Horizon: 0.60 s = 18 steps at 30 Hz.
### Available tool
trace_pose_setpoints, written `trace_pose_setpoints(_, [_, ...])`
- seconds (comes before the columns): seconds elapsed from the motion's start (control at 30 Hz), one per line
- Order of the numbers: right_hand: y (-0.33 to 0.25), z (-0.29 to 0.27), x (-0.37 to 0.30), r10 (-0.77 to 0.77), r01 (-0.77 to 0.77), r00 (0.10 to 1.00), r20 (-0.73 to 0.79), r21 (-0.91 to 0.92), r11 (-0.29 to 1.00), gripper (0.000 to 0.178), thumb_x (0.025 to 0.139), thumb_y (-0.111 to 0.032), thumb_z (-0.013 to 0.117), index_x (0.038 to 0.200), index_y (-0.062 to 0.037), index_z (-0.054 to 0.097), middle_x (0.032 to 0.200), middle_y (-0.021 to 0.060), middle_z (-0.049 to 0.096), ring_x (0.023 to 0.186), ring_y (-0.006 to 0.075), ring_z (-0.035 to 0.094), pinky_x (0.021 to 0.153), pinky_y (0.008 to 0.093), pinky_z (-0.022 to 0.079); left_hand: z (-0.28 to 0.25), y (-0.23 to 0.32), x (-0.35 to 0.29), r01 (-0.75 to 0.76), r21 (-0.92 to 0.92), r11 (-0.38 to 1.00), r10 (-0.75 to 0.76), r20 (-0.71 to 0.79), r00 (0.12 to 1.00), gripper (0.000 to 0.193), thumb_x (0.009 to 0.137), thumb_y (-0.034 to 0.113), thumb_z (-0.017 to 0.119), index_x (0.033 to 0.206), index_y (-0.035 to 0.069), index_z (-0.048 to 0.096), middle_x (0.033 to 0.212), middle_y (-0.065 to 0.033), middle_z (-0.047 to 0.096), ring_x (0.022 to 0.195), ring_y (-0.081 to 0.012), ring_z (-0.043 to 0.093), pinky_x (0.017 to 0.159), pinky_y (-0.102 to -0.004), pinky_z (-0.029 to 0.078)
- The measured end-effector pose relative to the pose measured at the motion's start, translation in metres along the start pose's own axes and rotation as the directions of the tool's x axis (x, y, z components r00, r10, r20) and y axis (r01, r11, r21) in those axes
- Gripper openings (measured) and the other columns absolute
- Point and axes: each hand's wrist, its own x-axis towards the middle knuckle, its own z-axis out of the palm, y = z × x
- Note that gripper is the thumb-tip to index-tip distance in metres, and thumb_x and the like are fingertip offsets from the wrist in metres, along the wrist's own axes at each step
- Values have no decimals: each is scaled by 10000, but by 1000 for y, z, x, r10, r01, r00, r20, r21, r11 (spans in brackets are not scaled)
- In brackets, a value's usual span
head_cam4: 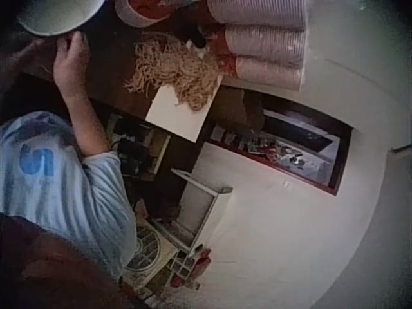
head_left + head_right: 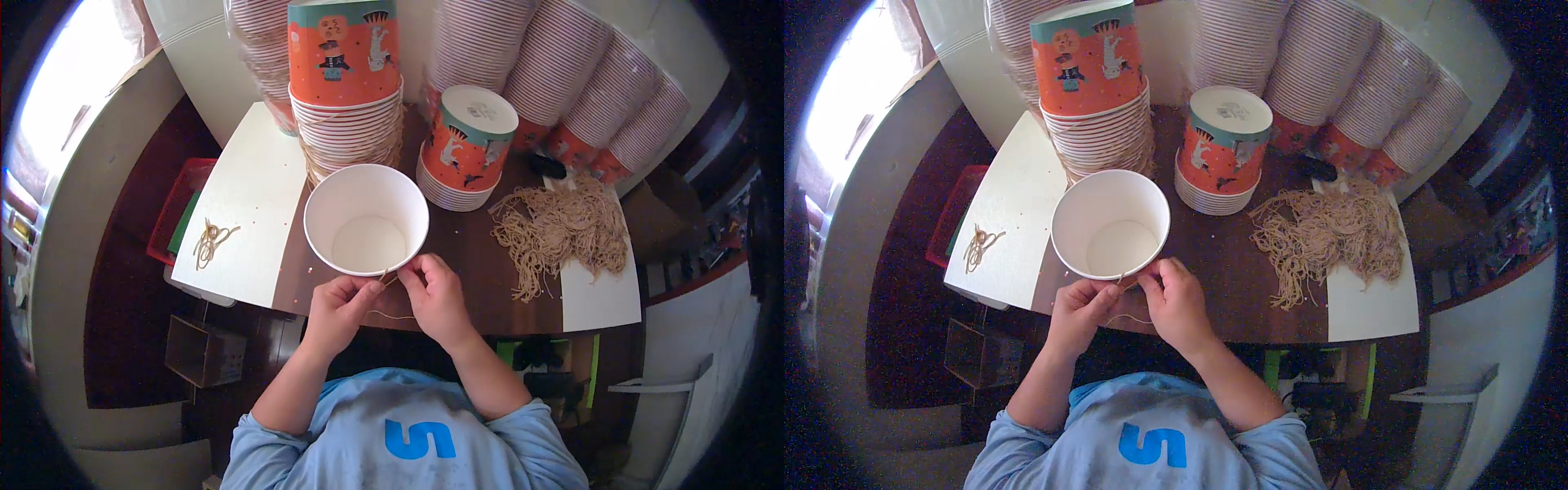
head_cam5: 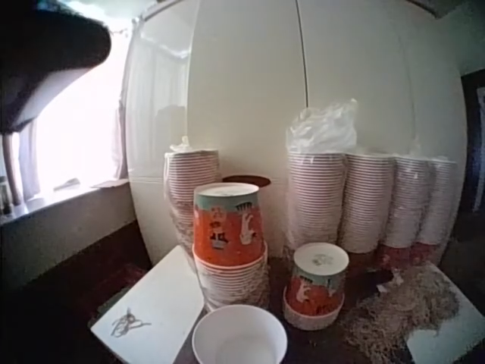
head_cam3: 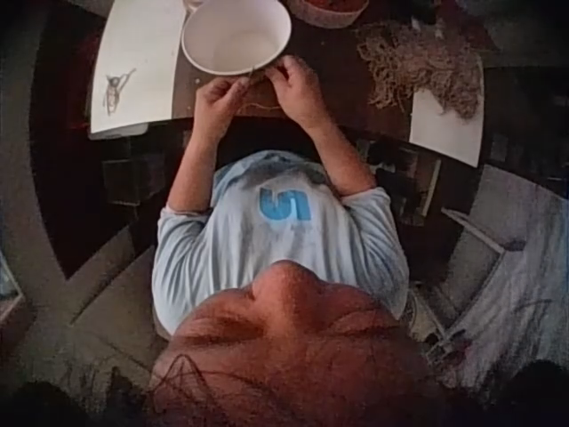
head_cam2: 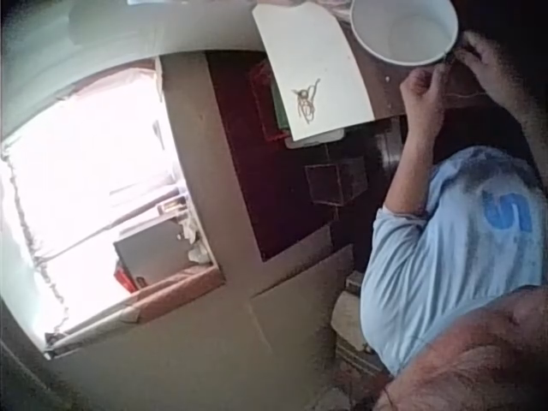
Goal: Attaching pre-cut string handles to printed paper buckets.
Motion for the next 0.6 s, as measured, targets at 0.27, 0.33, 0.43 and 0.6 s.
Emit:
trace_pose_setpoints(0.27, [10,-9,4,34,-32,996,-84,26,999,136,847,-127,629,861,3,593,799,137,617,710,261,601,644,354,478,-7,-5,0,-123,154,980,126,-12,992,159,878,140,619,857,-16,640,722,4,623,652,-48,530,591,-199,431])
trace_pose_setpoints(0.33, [10,-11,4,98,-94,995,-37,86,992,148,843,-130,637,881,6,593,809,140,615,709,257,601,640,349,480,-6,-6,-1,-126,67,990,128,-23,992,160,881,136,613,871,-22,639,734,3,620,672,-44,530,600,-200,434])
trace_pose_setpoints(0.43, [2,-14,0,118,-115,993,-19,115,987,159,819,-116,657,922,-8,602,845,119,612,736,225,597,663,328,477,2,-1,-4,-109,35,993,110,-27,994,159,883,133,609,886,-24,638,742,-1,622,676,-43,528,608,-199,436])
trace_pose_setpoints(0.6, [-21,-25,-14,-499,456,866,-34,-352,817,293,677,-45,714,955,-91,632,998,74,577,818,232,553,737,354,442,-3,7,-16,-98,161,982,87,77,993,144,885,121,609,893,-21,630,766,-21,636,700,-59,555,625,-218,459])
